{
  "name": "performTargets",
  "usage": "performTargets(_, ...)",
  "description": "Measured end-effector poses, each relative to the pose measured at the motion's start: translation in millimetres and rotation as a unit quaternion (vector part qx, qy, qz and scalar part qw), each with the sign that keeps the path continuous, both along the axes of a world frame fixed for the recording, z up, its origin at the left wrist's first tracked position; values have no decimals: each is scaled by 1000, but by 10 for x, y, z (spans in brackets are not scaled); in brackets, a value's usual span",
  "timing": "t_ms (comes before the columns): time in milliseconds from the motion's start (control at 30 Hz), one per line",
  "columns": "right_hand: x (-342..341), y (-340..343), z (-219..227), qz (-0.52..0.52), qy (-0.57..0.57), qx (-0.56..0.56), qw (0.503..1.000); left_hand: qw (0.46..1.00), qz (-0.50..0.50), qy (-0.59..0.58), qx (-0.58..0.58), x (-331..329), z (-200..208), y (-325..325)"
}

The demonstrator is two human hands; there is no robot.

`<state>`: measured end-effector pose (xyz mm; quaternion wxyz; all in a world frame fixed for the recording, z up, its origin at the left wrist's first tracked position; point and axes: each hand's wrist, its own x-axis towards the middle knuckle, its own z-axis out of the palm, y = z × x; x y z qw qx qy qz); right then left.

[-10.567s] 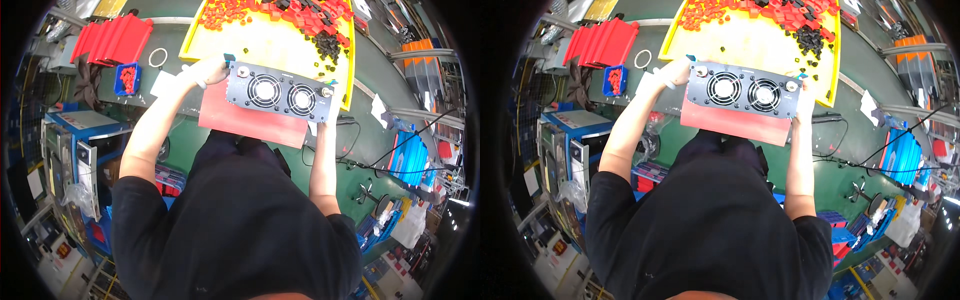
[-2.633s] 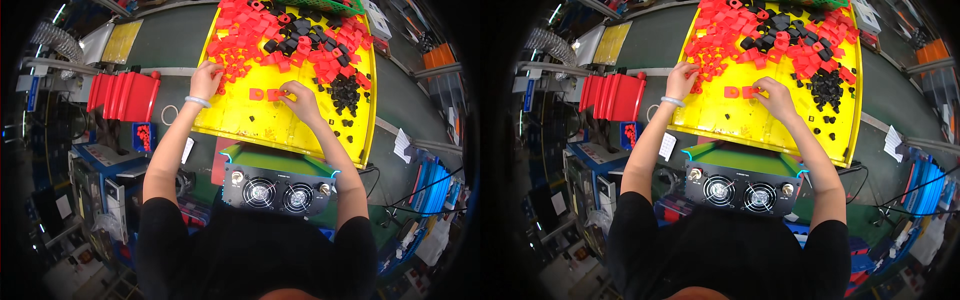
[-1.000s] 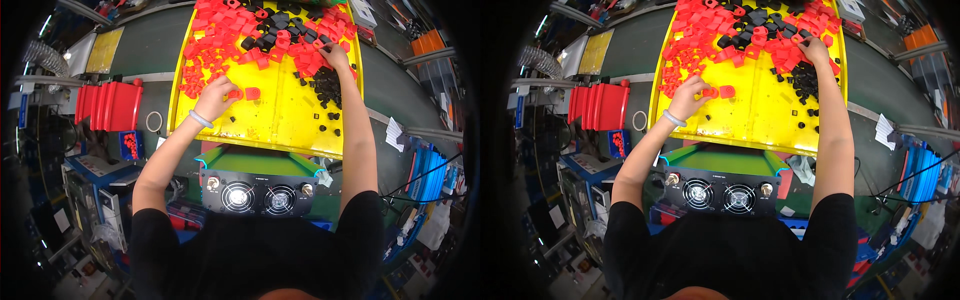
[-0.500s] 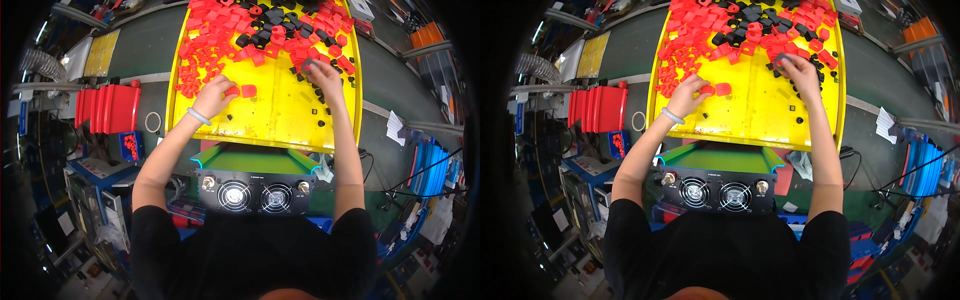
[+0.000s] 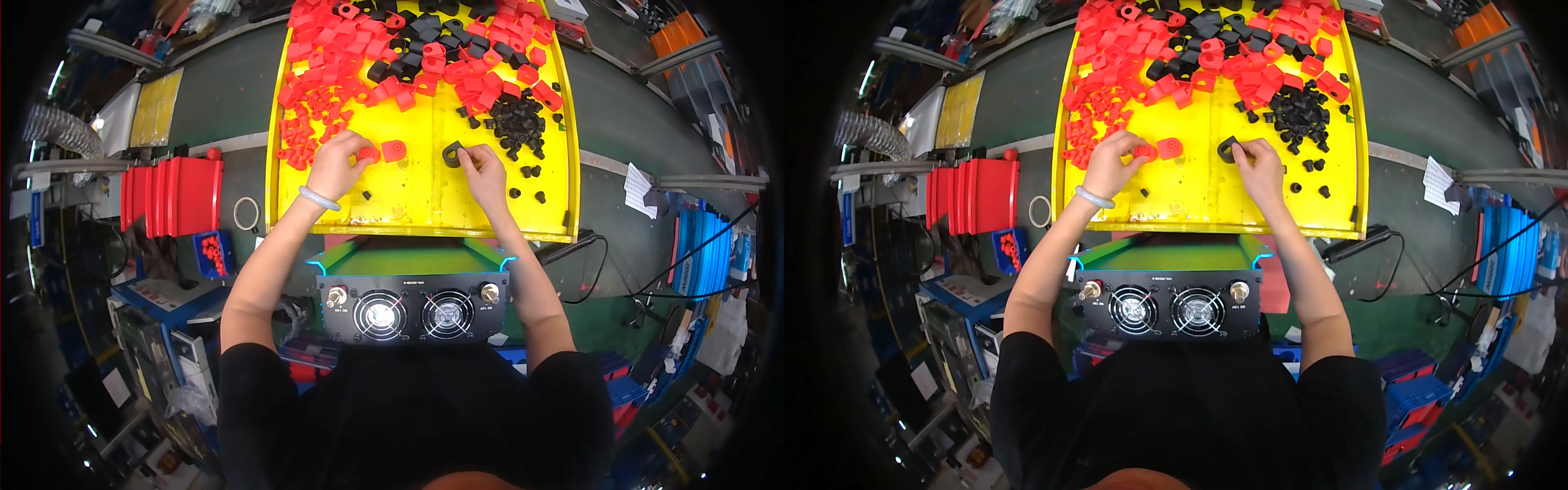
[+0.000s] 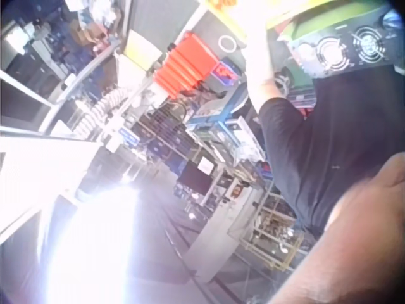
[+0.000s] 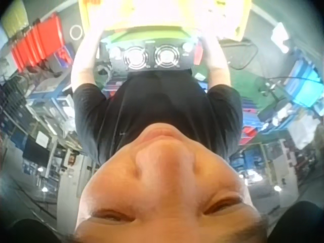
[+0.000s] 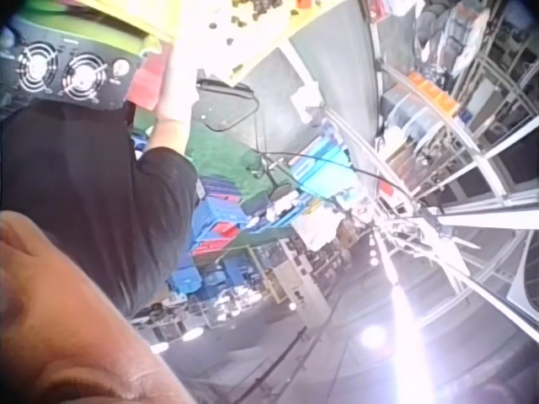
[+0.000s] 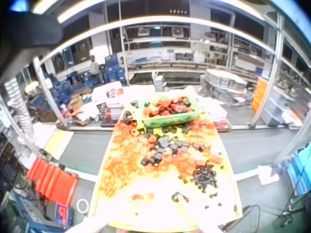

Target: Assembling electronic housings by attaching plastic caps, using a power screwdriver, and applying labels.

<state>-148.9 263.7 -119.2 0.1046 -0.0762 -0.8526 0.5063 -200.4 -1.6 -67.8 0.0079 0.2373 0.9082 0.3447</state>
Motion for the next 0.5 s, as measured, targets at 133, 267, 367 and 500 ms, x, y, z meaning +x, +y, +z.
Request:
performTargets(133,45,34,36,-13,-5,119,993,1000,4,-12,12,-12,-6,1)
performTargets(267,98,76,75,-19,18,180,983,1000,3,-14,-15,-4,29,47)
performTargets(367,118,113,67,-53,7,96,994,1000,0,22,-20,-4,6,73)
performTargets(500,71,184,189,-71,59,93,991,997,-18,60,-38,60,-5,-27)
